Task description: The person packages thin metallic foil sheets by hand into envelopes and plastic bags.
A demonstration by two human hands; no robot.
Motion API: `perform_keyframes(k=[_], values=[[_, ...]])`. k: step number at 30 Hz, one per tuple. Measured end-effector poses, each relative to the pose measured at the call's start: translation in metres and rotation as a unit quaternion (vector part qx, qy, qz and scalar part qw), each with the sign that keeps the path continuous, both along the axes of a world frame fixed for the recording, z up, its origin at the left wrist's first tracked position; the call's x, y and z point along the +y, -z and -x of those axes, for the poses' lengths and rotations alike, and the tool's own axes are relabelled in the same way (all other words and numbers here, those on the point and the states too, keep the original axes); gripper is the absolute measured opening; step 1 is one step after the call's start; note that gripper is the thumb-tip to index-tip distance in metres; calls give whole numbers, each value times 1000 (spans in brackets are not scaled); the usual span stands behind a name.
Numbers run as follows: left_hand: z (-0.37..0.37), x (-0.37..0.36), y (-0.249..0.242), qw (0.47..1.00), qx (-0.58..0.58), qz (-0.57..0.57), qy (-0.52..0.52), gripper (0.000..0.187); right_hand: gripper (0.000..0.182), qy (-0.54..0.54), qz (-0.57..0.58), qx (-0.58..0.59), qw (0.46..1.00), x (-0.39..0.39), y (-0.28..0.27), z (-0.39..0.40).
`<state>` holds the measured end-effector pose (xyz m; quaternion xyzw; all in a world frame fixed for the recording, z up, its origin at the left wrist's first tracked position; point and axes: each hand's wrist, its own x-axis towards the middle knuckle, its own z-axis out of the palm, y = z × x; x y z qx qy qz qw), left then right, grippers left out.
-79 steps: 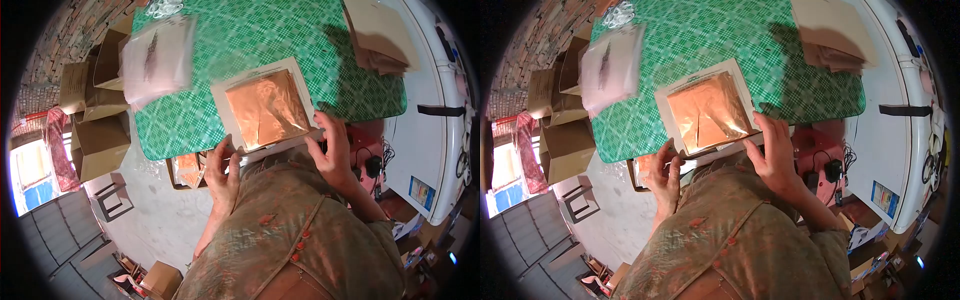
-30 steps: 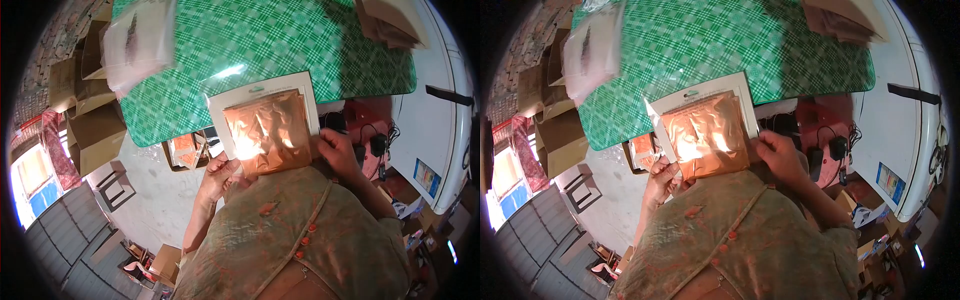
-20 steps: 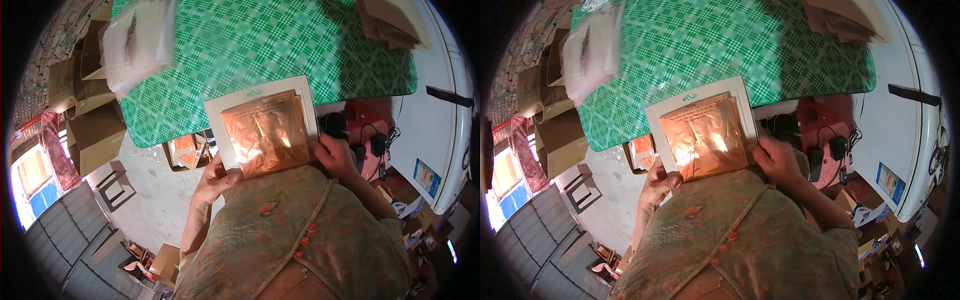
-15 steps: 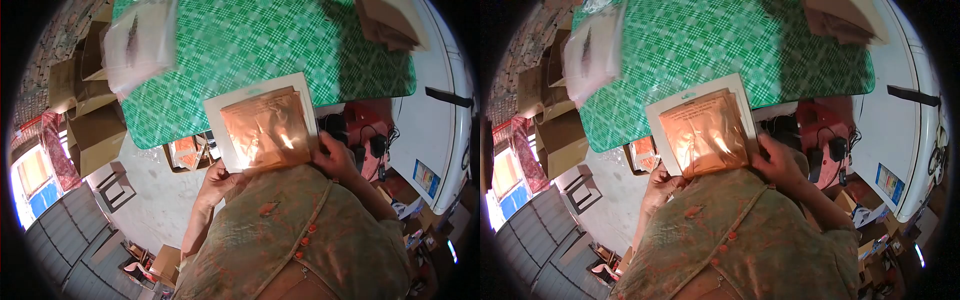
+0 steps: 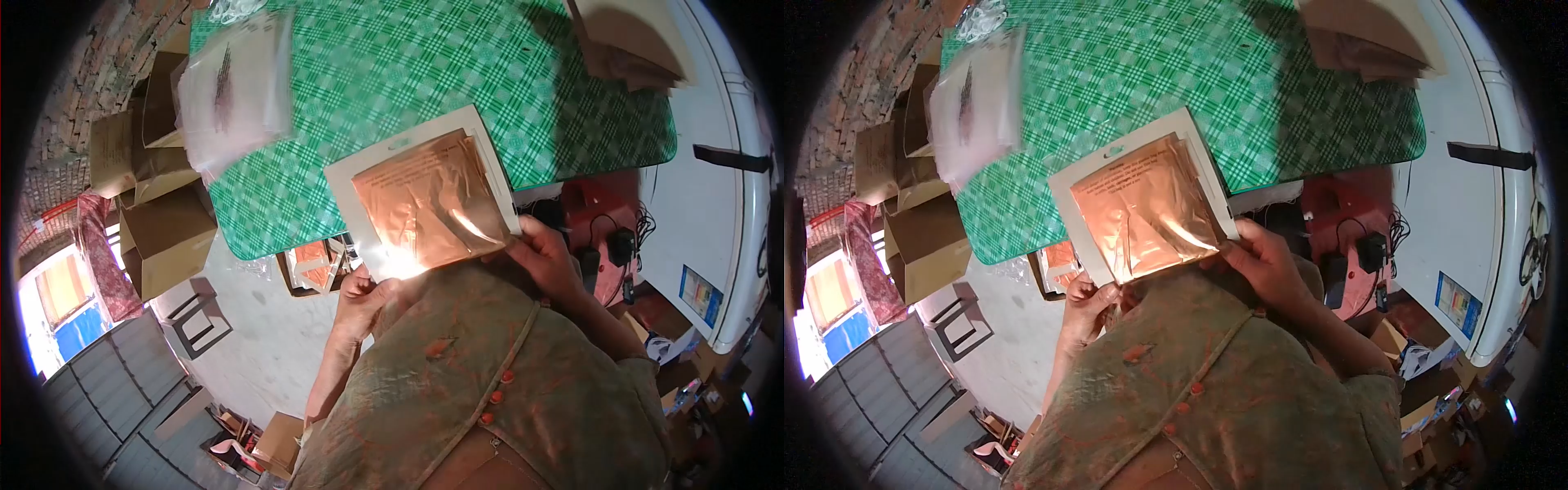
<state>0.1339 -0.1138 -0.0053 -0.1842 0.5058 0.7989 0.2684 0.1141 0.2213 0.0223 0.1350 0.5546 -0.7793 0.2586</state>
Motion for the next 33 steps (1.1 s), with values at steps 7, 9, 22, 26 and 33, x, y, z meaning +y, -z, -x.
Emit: perform_keyframes(k=[7, 9, 22, 26, 33], values=[[11, 10, -1, 1000, -9, 21, -7, 23, 16, 14, -79, 45, 996, -5, 3, 10], [18, 14, -4, 1000, -5, -11, -22, 27, 14, 37, -105, 74, 991, -9, 0, 17], [52, 41, -31, 992, 74, 101, -22, 39, 20, 58, -120, 183, 974, -20, -5, 44], [58, 55, -38, 995, 19, 78, -62, 40, 28, 82, -204, 241, 945, -27, 1, 48], [74, 60, -50, 998, -2, -20, -67, 57, 39, 59, -506, 386, 769, -22, -16, 76]])
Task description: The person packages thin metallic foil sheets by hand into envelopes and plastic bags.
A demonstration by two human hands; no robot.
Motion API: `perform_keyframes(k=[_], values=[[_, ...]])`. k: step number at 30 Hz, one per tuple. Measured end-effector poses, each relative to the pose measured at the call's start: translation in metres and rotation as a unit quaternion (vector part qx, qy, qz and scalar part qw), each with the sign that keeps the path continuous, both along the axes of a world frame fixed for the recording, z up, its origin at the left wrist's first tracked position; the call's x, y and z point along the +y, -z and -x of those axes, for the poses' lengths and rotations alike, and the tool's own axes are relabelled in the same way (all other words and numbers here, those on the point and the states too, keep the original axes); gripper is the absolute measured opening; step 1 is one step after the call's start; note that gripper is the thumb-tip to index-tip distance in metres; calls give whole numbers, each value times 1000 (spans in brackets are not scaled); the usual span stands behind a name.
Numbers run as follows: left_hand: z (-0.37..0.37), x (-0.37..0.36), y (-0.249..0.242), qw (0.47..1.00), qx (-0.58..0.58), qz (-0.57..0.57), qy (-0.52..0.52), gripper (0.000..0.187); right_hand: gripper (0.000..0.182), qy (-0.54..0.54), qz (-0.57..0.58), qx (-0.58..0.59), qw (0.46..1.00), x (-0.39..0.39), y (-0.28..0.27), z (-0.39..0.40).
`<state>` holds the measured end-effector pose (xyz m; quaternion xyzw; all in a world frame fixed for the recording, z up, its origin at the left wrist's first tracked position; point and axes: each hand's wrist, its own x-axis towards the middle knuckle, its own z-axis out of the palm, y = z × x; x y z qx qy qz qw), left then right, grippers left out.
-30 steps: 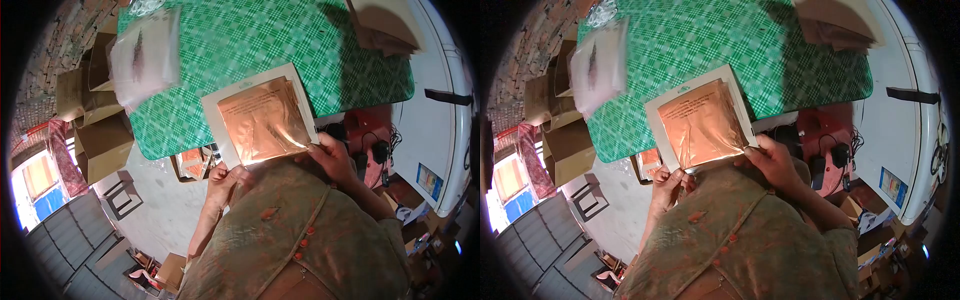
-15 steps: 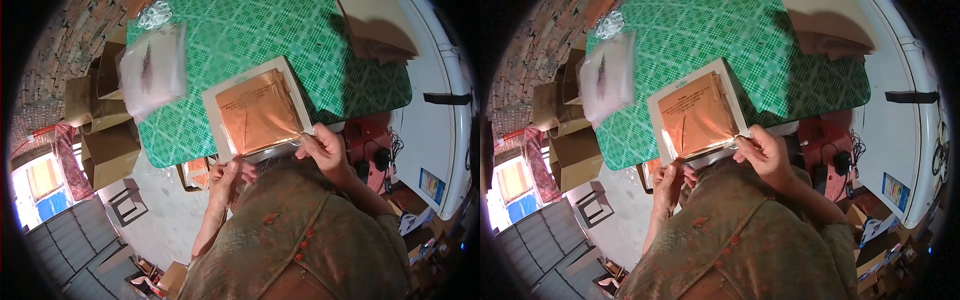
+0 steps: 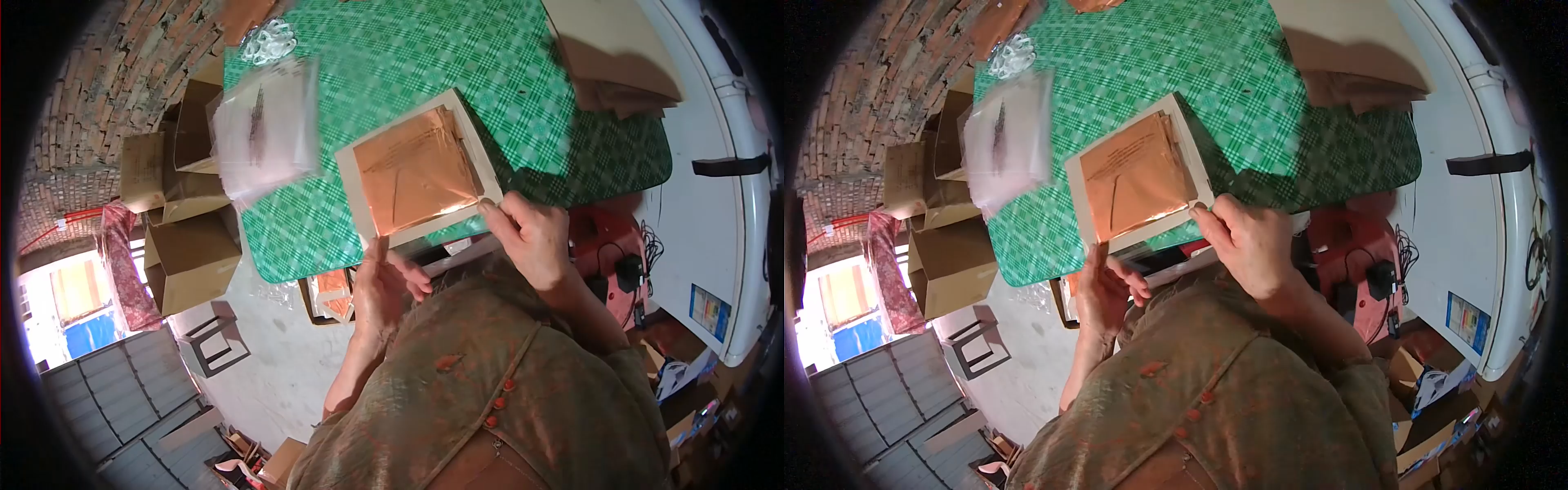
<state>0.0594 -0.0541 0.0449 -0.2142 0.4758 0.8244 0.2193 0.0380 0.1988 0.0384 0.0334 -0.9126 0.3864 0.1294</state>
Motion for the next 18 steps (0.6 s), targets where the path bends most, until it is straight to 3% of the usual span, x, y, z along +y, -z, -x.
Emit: perform_keyframes(k=[3, 4, 7, 8, 11, 13, 16, 18], values=[[2, -20, -1, 984, 49, 110, 129, 60, 40, 19, -147, 20, 989, 5, 7, 10], [-4, -21, -4, 970, 49, 215, 105, 52, 38, 32, -170, 25, 985, 7, 7, 11], [-5, -34, 12, 899, 238, 366, 33, 38, 31, 33, -172, 59, 983, 10, 0, 10], [-3, -38, 8, 890, 194, 412, 28, 20, 29, 14, -189, 101, 977, 10, -2, 10], [23, -20, -6, 690, 395, 602, 77, 21, 34, -76, -169, 177, 966, 2, 7, -1], [50, -13, -6, 589, 509, 615, 125, 39, 37, -127, -173, 210, 954, -10, 13, -3], [80, 6, -9, 521, 578, 597, 196, 52, 49, -156, -152, 168, 961, -18, 30, -7], [94, 15, -5, 511, 598, 580, 212, 55, 57, -163, -166, 167, 958, -19, 43, -8]])
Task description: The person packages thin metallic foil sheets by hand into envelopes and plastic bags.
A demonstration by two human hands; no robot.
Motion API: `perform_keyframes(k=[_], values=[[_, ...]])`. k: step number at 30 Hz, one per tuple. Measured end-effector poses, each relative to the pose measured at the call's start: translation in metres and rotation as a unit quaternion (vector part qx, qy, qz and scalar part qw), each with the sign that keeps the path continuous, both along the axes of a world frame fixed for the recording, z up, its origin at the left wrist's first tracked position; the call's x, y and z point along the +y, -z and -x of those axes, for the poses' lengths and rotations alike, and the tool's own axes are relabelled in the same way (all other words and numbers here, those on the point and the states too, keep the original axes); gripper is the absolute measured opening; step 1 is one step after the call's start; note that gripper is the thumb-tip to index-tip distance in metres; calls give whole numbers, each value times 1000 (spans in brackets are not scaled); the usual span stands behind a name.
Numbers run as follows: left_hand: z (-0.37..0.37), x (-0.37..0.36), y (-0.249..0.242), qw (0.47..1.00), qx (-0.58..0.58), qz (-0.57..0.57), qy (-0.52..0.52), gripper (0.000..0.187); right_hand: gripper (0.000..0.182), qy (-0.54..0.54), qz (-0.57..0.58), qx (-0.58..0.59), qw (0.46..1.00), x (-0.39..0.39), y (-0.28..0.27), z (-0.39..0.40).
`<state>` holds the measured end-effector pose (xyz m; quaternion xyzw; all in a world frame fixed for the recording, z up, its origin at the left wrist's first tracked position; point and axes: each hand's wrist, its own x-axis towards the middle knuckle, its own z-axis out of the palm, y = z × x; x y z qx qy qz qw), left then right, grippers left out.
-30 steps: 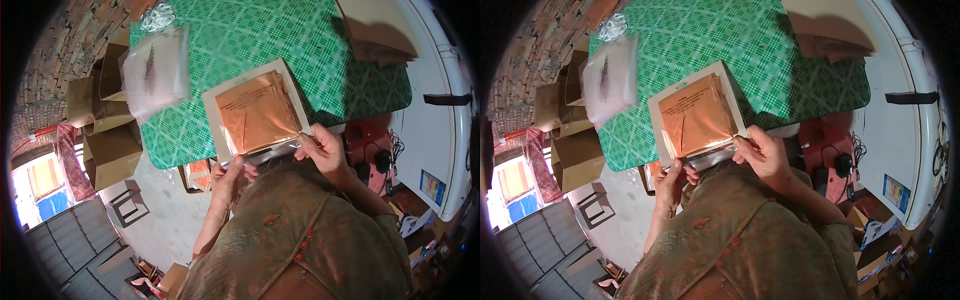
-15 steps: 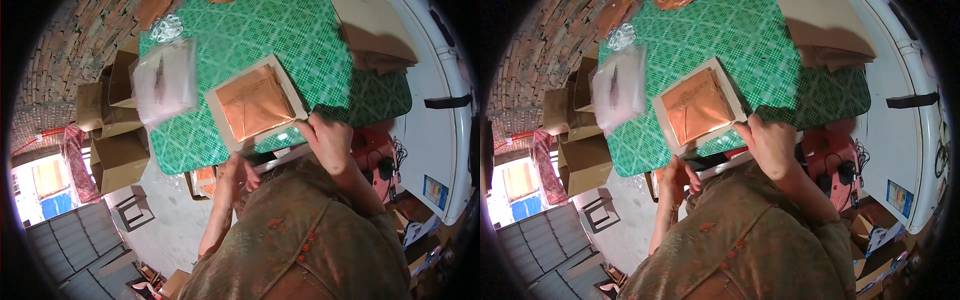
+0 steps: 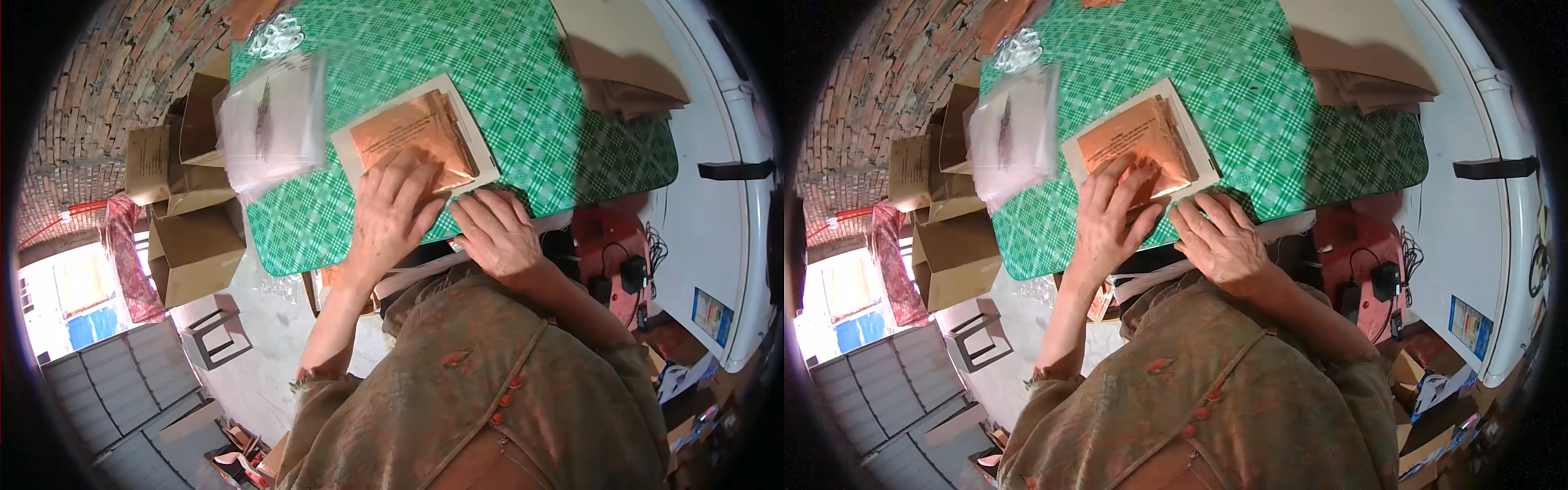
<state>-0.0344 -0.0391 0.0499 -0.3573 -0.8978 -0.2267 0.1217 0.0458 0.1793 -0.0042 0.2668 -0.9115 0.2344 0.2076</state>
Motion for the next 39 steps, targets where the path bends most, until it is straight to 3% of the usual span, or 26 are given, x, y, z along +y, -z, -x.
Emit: perform_keyframes(k=[8, 23, 29, 39], values=[[23, 12, 15, 999, -3, 4, 44, 59, 51, 13, 12, 61, 998, 0, 16, 3], [26, 12, 22, 999, -18, -23, 29, 70, 39, 33, 28, 80, 996, -2, 20, 3], [33, 10, 9, 998, -22, 17, 52, 70, 38, 32, 29, 90, 995, -2, 19, 4], [32, 9, 23, 999, 5, -24, 35, 66, 35, 41, 33, 106, 993, -4, 16, 4]])
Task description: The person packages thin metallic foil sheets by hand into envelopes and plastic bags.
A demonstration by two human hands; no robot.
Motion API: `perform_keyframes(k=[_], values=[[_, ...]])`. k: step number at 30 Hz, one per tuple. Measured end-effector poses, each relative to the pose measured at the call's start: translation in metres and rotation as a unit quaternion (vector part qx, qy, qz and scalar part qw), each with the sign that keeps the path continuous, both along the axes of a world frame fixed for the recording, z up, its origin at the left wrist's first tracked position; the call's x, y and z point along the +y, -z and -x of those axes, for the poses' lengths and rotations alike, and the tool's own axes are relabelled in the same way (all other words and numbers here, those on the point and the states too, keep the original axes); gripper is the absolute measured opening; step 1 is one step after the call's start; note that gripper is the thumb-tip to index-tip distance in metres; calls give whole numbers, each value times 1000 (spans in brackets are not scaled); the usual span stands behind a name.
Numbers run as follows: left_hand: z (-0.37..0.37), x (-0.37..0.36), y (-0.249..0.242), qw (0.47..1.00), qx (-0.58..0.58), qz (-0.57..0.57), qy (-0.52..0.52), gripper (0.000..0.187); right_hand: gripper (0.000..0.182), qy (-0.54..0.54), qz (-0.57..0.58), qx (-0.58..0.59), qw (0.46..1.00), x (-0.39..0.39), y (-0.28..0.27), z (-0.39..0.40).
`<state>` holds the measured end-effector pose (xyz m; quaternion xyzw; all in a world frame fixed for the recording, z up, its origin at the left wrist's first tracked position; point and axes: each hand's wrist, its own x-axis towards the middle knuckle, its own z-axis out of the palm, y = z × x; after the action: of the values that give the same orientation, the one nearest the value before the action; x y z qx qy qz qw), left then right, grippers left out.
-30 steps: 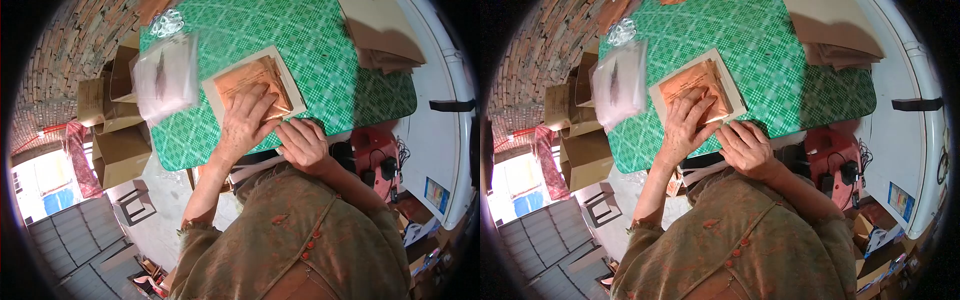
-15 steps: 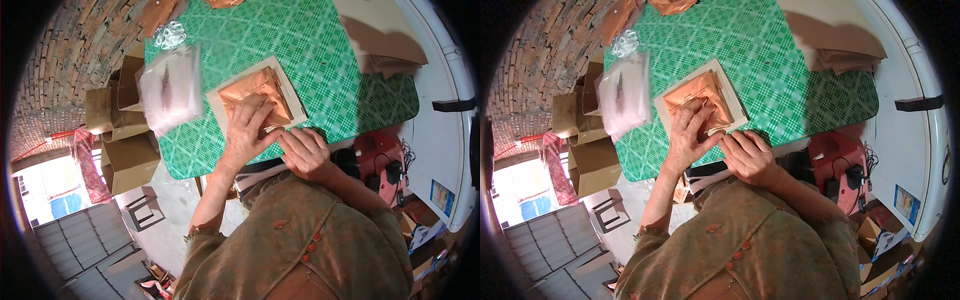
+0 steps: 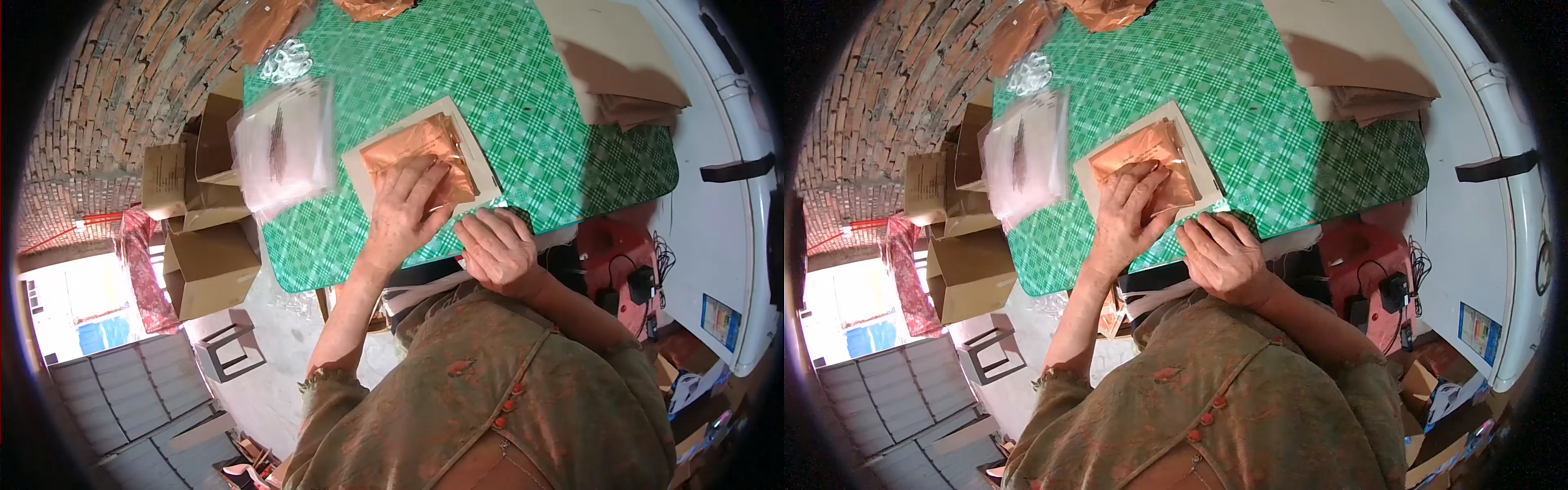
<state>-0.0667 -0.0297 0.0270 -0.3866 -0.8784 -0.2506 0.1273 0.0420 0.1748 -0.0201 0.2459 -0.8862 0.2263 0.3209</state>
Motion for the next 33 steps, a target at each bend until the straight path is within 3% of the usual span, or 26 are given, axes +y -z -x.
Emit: perform_keyframes(k=[8, 12, 17, 20, 24, 26, 29, 33], values=[[-7, -7, -12, 999, -21, -36, -28, 55, 36, -13, 41, -24, 999, -2, -15, 2], [31, -16, -11, 993, 37, 8, -108, 52, 37, -19, 45, -65, 997, -4, -30, 0], [47, -21, 23, 987, 59, 80, -124, 58, 39, 29, -19, -72, 997, -1, -31, 13], [24, -6, 25, 975, 60, 86, -197, 62, 43, 76, -65, -59, 993, 12, -36, 30], [-5, 15, 3, 959, -31, 101, -264, 69, 40, 94, -29, -86, 991, 19, -52, 41], [-8, 19, 0, 968, 21, 67, -243, 70, 38, 83, 22, -139, 987, 24, -53, 45], [-6, 14, 0, 974, 27, 83, -210, 68, 30, 53, 179, -276, 943, 34, -57, 49], [-4, 11, 17, 987, -12, 18, -162, 66, 30, 22, 353, -463, 813, 33, -58, 55]])
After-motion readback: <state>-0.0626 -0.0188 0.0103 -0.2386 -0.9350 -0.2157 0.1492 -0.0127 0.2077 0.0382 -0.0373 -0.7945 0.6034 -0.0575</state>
